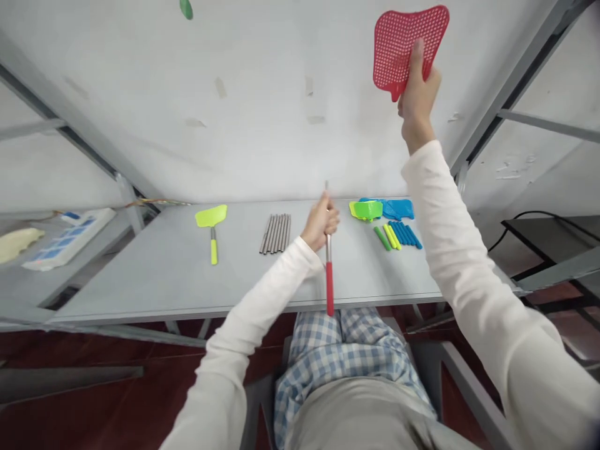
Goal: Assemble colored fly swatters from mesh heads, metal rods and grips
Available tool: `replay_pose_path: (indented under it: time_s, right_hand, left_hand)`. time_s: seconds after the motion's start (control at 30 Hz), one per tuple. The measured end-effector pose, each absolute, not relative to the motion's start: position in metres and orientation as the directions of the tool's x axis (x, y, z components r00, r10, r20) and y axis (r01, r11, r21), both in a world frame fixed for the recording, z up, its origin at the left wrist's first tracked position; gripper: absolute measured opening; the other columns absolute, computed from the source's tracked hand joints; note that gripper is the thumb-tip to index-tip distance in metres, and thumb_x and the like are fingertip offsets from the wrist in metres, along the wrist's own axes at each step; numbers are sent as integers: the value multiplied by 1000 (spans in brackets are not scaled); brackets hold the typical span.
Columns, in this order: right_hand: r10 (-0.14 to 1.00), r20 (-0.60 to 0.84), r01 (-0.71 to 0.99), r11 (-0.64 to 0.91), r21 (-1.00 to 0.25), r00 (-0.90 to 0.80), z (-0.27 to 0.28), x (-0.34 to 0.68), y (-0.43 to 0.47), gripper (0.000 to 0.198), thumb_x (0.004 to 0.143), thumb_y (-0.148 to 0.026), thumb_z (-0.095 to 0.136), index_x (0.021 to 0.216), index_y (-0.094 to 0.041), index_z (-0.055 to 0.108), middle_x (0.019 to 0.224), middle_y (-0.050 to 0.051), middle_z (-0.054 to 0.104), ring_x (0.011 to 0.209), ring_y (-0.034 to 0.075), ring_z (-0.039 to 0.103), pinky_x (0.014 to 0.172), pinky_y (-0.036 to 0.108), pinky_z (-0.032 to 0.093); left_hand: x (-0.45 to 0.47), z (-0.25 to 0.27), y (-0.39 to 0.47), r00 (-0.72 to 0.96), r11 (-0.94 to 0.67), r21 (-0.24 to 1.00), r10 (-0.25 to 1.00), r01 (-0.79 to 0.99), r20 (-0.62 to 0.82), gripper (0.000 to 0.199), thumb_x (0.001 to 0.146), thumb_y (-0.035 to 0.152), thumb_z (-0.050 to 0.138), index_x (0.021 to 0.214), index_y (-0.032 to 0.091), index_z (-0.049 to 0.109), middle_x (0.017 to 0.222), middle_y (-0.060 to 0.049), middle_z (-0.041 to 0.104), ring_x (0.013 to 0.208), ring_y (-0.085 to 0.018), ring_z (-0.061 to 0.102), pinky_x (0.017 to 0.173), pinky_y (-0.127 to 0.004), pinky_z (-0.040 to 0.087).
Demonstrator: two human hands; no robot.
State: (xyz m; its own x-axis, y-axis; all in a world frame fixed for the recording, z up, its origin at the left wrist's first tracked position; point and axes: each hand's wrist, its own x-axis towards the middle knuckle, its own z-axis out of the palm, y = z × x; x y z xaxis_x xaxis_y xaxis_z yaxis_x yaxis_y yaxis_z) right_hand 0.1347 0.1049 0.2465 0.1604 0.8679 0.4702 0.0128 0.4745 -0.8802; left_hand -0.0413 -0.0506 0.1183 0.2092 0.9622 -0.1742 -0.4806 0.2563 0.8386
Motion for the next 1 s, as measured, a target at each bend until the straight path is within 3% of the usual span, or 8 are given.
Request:
replay_pose_path:
  time_s: [0.03, 0.13, 0.23, 0.37, 0.53, 0.7, 0.8, 1.0]
  right_hand:
    - [795, 557, 53, 562, -825, 240, 246, 144, 96, 44, 90, -61, 41, 65, -25, 35, 54, -6, 33, 43, 6, 33, 40, 20, 25]
    - [841, 468, 192, 429, -883, 271, 210, 149, 73, 43, 94, -51, 41, 61, -24, 40, 45, -5, 36, 38, 7, 32, 36, 22, 21]
    - [958, 142, 223, 87, -971, 248, 141, 137, 65, 43, 95, -49, 38, 61, -23, 41, 40, -6, 34, 37, 7, 33, 35, 20, 24]
    - [976, -49, 315, -116, -942, 212, 61, 122, 70, 29, 90, -36, 47, 64, -22, 44, 41, -7, 35, 34, 8, 32, 35, 21, 23]
    - [978, -15, 547, -128, -827, 207, 28, 115, 78, 30, 90, -37, 42, 69, -20, 53, 53, 3, 54, 47, 17, 53, 52, 29, 42]
    - [962, 24, 674, -173, -718, 272, 26, 116, 85, 25, 89, -34, 45, 90, -14, 61, 93, 17, 67, 98, 28, 63, 84, 36, 45]
    - [964, 38, 759, -184, -624, 264, 26, 119, 83, 30, 92, -36, 42, 96, -12, 61, 107, 22, 65, 107, 30, 59, 87, 38, 43]
    - [953, 113, 780, -160, -605, 283, 38, 119, 58, 23, 90, -30, 51, 100, -9, 55, 97, 23, 64, 101, 30, 61, 81, 37, 43]
  left_hand:
    - [-47, 116, -49, 207, 257, 826, 963, -502, -173, 45, 87, 48, 55, 64, 20, 28, 46, 13, 14, 30, 0, 10, 31, -13, 2]
    - [-58, 116, -40, 229, 243, 784, 964, -571, -132, 45, 89, 45, 53, 63, 21, 25, 48, 13, 13, 31, 0, 10, 31, -13, 3]
    - [-59, 110, -37, 291, 262, 763, 951, -591, -100, 47, 87, 46, 55, 63, 21, 24, 49, 13, 13, 32, 0, 10, 30, -13, 5]
    - [-60, 94, -36, 340, 283, 754, 937, -593, -84, 48, 86, 47, 56, 62, 21, 24, 48, 12, 15, 33, -1, 11, 30, -13, 8]
    - [-83, 86, -26, 318, 311, 743, 938, -592, -139, 46, 87, 43, 54, 61, 20, 25, 49, 12, 14, 33, -1, 11, 31, -13, 8]
    - [-102, 86, -19, 275, 299, 749, 948, -592, -161, 43, 89, 40, 52, 61, 20, 25, 48, 12, 14, 33, -2, 12, 31, -14, 7]
    - [-97, 83, -16, 293, 314, 747, 942, -586, -166, 44, 88, 41, 53, 61, 20, 25, 48, 12, 15, 33, -1, 13, 31, -14, 8]
    - [-82, 75, -5, 341, 331, 749, 928, -574, -149, 41, 88, 42, 54, 62, 20, 31, 47, 12, 18, 33, -1, 15, 31, -13, 11]
